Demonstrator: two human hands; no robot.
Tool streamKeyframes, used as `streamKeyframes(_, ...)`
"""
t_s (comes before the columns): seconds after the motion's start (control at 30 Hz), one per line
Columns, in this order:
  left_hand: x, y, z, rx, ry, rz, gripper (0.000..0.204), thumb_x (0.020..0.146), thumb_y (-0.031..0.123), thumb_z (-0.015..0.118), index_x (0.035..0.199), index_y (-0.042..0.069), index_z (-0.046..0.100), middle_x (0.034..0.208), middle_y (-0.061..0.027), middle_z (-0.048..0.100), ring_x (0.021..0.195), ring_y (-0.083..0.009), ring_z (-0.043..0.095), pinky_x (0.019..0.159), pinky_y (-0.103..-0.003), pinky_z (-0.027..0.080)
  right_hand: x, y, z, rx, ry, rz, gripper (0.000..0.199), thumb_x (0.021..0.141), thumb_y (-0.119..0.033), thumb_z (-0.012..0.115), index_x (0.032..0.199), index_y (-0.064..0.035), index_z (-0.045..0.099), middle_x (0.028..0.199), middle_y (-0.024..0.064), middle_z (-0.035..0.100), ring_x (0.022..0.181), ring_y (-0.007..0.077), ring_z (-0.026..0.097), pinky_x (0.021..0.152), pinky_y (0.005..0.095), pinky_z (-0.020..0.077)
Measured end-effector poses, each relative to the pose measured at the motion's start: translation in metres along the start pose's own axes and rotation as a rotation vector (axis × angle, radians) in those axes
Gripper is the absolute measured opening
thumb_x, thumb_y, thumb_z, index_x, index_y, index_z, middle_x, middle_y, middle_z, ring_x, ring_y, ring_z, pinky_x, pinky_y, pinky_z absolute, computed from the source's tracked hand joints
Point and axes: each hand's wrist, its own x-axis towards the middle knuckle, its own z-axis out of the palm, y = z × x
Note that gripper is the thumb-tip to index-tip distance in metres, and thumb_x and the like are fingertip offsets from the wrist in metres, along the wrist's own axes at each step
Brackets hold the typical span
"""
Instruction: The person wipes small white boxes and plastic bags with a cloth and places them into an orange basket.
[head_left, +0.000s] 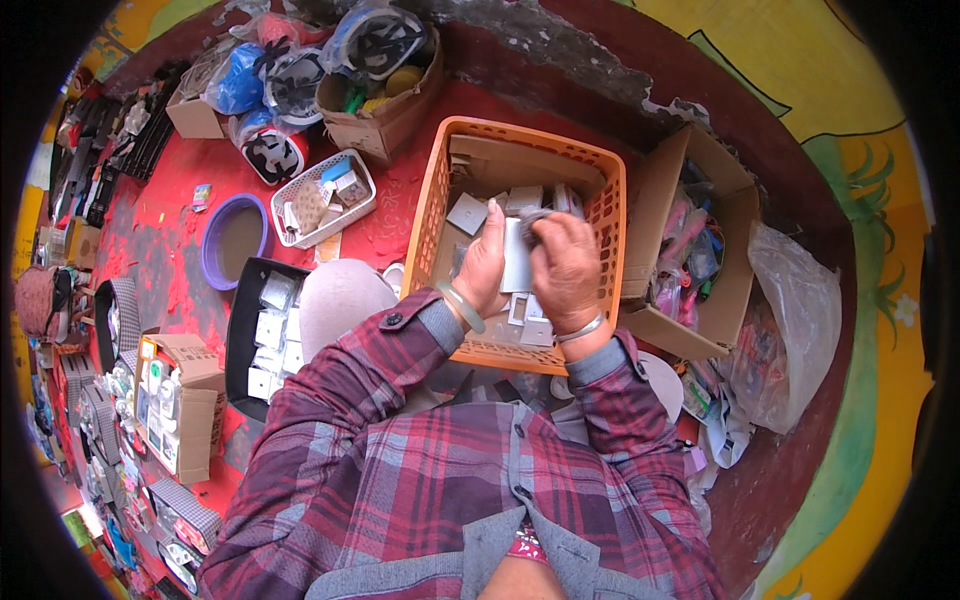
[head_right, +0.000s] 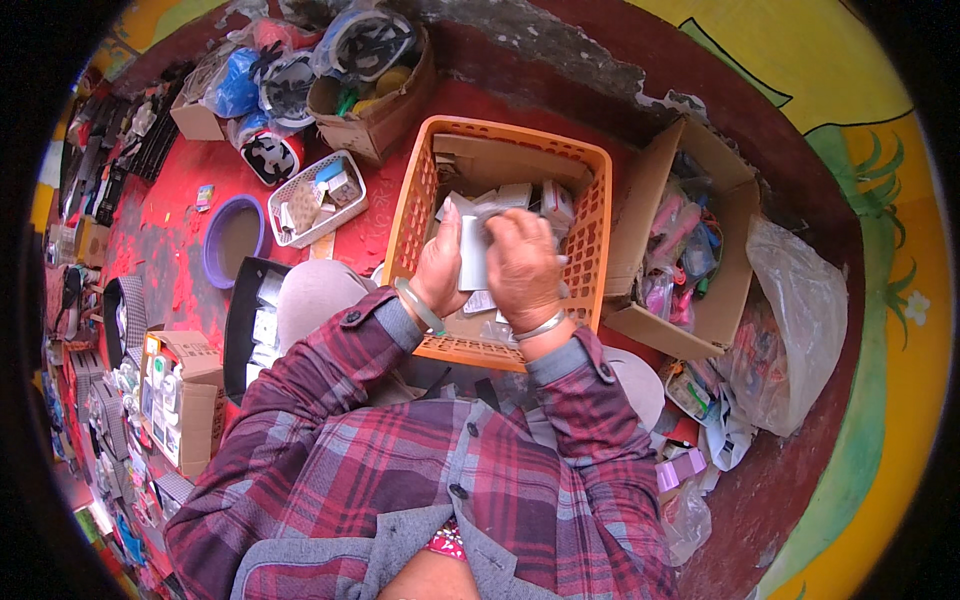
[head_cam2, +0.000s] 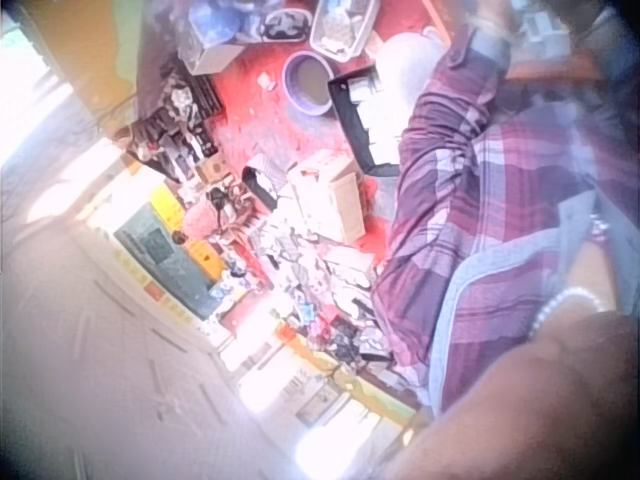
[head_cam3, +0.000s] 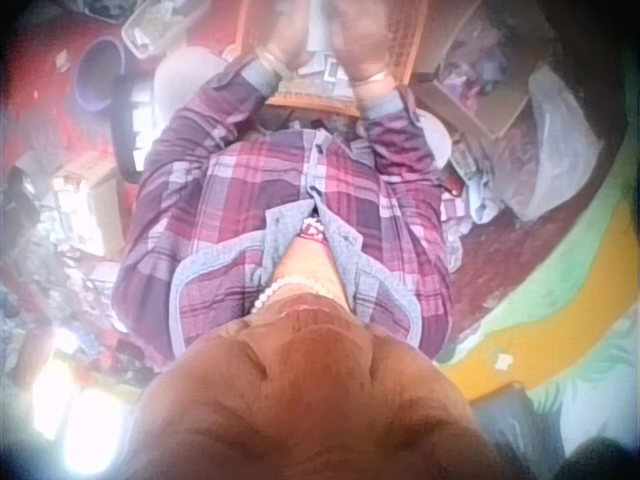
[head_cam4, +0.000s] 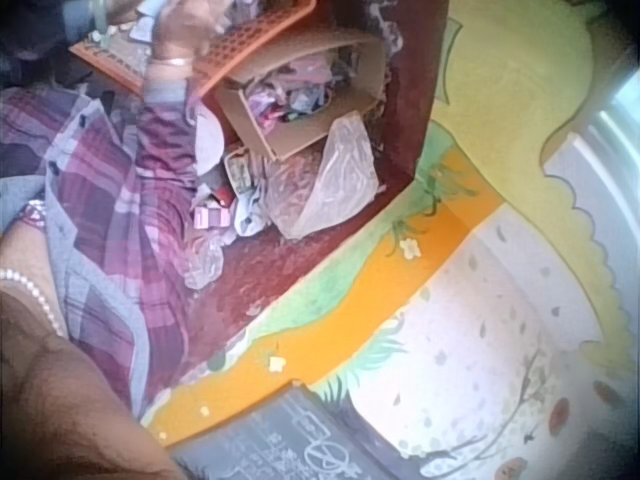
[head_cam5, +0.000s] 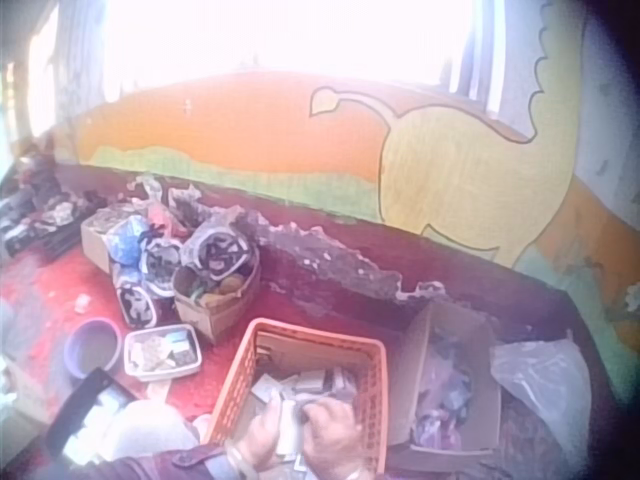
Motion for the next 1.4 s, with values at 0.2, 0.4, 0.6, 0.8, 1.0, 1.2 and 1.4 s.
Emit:
streamKeyframes(0.2, 0.002, -0.002, -0.001, -0.02, 0.103, -0.004, 0.064, 0.093, 0.056, 0.025, 0.113, 0.003, 0.054, 0.107, -0.0102, 0.058, 0.098, -0.019, 0.057, 0.087, -0.032, 0.046, -0.007, -0.005, 0.004, 0.145, -0.072, -0.024, 0.024, 0.069, 0.002, 0.056, 0.091, -0.0064, 0.059, 0.093, 0.011, 0.057, 0.087, 0.0312, 0.055, 0.074, 0.0372, 0.0477)
streamKeyframes(0.4, 0.006, 0.004, -0.015, 0.066, 0.008, -0.021, 0.05, 0.094, 0.046, 0.038, 0.114, 0.003, 0.054, 0.101, -0.0061, 0.06, 0.089, -0.0127, 0.059, 0.078, -0.028, 0.049, -0.004, 0.034, -0.002, -0.098, -0.091, 0.087, 0.023, 0.069, 0.002, 0.054, 0.089, -0.0069, 0.059, 0.092, 0.0117, 0.057, 0.088, 0.0317, 0.054, 0.08, 0.0397, 0.0444)
streamKeyframes(0.6, -0.001, 0.029, -0.022, -0.013, -0.041, 0.247, 0.017, 0.083, 0.006, 0.049, 0.099, 0.003, 0.055, 0.09, -0.0059, 0.061, 0.079, -0.0158, 0.063, 0.07, -0.032, 0.054, -0.032, 0.078, 0.002, 0.049, -0.088, 0.283, 0.022, 0.069, -0.003, 0.052, 0.089, -0.0034, 0.061, 0.086, 0.0122, 0.058, 0.085, 0.0283, 0.057, 0.078, 0.0348, 0.0456)
streamKeyframes(0.8, -0.081, 0.103, -0.022, -0.218, 0.019, 0.469, 0.026, 0.083, 0.002, 0.051, 0.109, 0.001, 0.05, 0.098, -0.0114, 0.061, 0.089, -0.0217, 0.063, 0.079, -0.039, 0.052, -0.071, 0.097, 0.004, 0.277, -0.194, 0.544, 0.023, 0.072, -0.002, 0.052, 0.093, 0.0033, 0.06, 0.089, 0.0091, 0.062, 0.083, 0.0171, 0.057, 0.078, 0.0272, 0.0447)
streamKeyframes(1.0, -0.232, 0.182, -0.143, -0.129, 0.288, 0.736, 0.027, 0.085, 0.008, 0.052, 0.11, -0.003, 0.051, 0.1, -0.0142, 0.061, 0.091, -0.0259, 0.062, 0.082, -0.04, 0.051, -0.096, 0.07, 0.0, 0.498, -0.22, 0.814, 0.023, 0.077, 0.0, 0.052, 0.098, 0.004, 0.06, 0.087, 0.0032, 0.059, 0.079, 0.0122, 0.054, 0.073, 0.0242, 0.0446)
streamKeyframes(1.2, -0.401, 0.14, -0.334, 0.013, 0.818, 0.898, 0.032, 0.085, 0.002, 0.041, 0.115, -0.007, 0.049, 0.108, -0.0184, 0.059, 0.099, -0.0295, 0.06, 0.089, -0.041, 0.048, -0.123, 0.078, 0.003, 0.5, -0.309, 0.916, 0.023, 0.077, 0.002, 0.052, 0.098, 0.0039, 0.06, 0.088, 0.0045, 0.059, 0.077, 0.013, 0.055, 0.071, 0.0239, 0.0454)
streamKeyframes(1.4, -0.42, 0.016, -0.42, -0.345, 1.192, 0.722, 0.036, 0.082, -0.005, 0.038, 0.116, -0.006, 0.048, 0.11, -0.0199, 0.057, 0.101, -0.0346, 0.058, 0.087, -0.049, 0.047, -0.134, 0.092, 0.012, 0.406, -0.376, 0.923, 0.023, 0.08, 0.001, 0.052, 0.101, 0.0036, 0.06, 0.089, 0.0055, 0.061, 0.079, 0.015, 0.057, 0.073, 0.0267, 0.047)
